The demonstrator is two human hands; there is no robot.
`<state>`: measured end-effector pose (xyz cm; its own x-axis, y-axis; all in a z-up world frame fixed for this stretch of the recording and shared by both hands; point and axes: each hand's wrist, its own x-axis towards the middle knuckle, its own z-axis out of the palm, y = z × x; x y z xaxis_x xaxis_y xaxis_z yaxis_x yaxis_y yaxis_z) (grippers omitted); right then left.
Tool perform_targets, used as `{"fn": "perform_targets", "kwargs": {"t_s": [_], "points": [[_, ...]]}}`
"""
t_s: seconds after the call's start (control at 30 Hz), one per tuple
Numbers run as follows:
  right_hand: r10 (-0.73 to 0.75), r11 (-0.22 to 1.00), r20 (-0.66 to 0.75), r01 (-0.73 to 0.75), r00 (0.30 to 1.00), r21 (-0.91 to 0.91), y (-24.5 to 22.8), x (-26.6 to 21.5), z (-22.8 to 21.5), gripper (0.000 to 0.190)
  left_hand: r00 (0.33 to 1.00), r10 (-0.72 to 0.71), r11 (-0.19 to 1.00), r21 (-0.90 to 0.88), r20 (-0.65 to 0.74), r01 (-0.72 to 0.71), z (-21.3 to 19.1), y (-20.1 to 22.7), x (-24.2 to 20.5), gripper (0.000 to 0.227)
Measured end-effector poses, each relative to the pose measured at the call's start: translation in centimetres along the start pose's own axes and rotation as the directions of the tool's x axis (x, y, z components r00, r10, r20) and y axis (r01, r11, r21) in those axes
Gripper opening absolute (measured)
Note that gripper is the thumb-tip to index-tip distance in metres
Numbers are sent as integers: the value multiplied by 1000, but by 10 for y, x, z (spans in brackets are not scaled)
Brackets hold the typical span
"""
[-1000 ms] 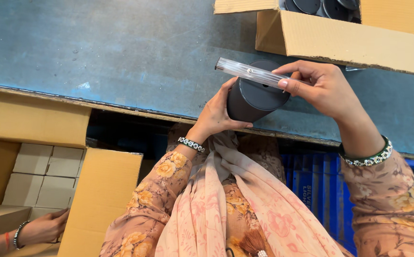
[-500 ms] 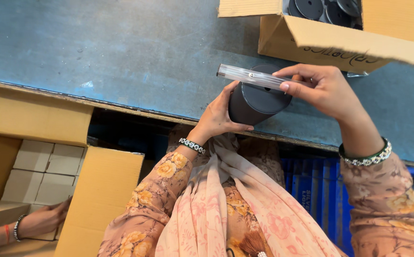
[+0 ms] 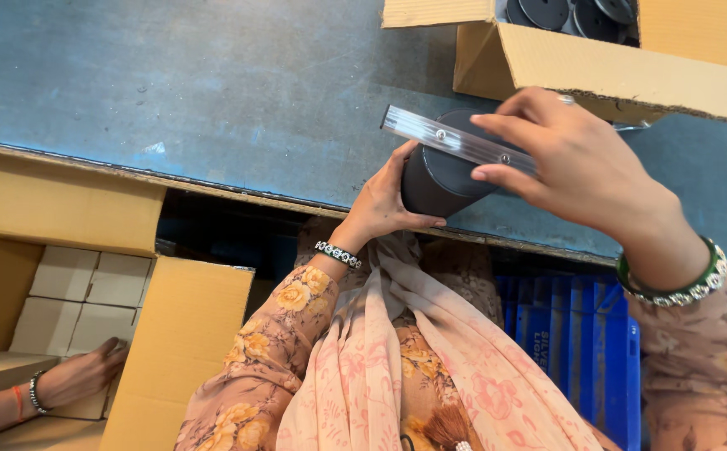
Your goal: The person repeatedly picks up a black cylindrical container, inserts a clear plastic piece into the top, and places the assembled unit into a blue crate. The process is repeated multiple times with identical items.
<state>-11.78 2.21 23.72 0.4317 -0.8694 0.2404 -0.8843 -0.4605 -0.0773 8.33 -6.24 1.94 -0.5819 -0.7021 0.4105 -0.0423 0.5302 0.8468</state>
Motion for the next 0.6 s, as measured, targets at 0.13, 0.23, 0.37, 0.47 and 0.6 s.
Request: {"fn": "perform_targets", "kwargs": {"t_s": [0.13,0.23,0.37,0.47,0.6], "points": [[-23,1000,126,24,992,-3,0,22,8,48,999,-52,998,42,-5,52,0,7,0,126],[-40,998,199,48,979,-33,1,33,7,48,995,10,998,56,-100,-4,8,15,0,133],[-41,990,318,82,947,-117,-3,47,1,48,989,-68,998,6,-133,69,13,20,-1,124],[-99,991,385,128,918,-49,1,53,-2,48,987,-62,997,44,-151,69,14,17,0,116],[-186,956,413,261,891,-134,8,58,0,50,986,-48,996,68,-158,60,12,13,2,114]]}}
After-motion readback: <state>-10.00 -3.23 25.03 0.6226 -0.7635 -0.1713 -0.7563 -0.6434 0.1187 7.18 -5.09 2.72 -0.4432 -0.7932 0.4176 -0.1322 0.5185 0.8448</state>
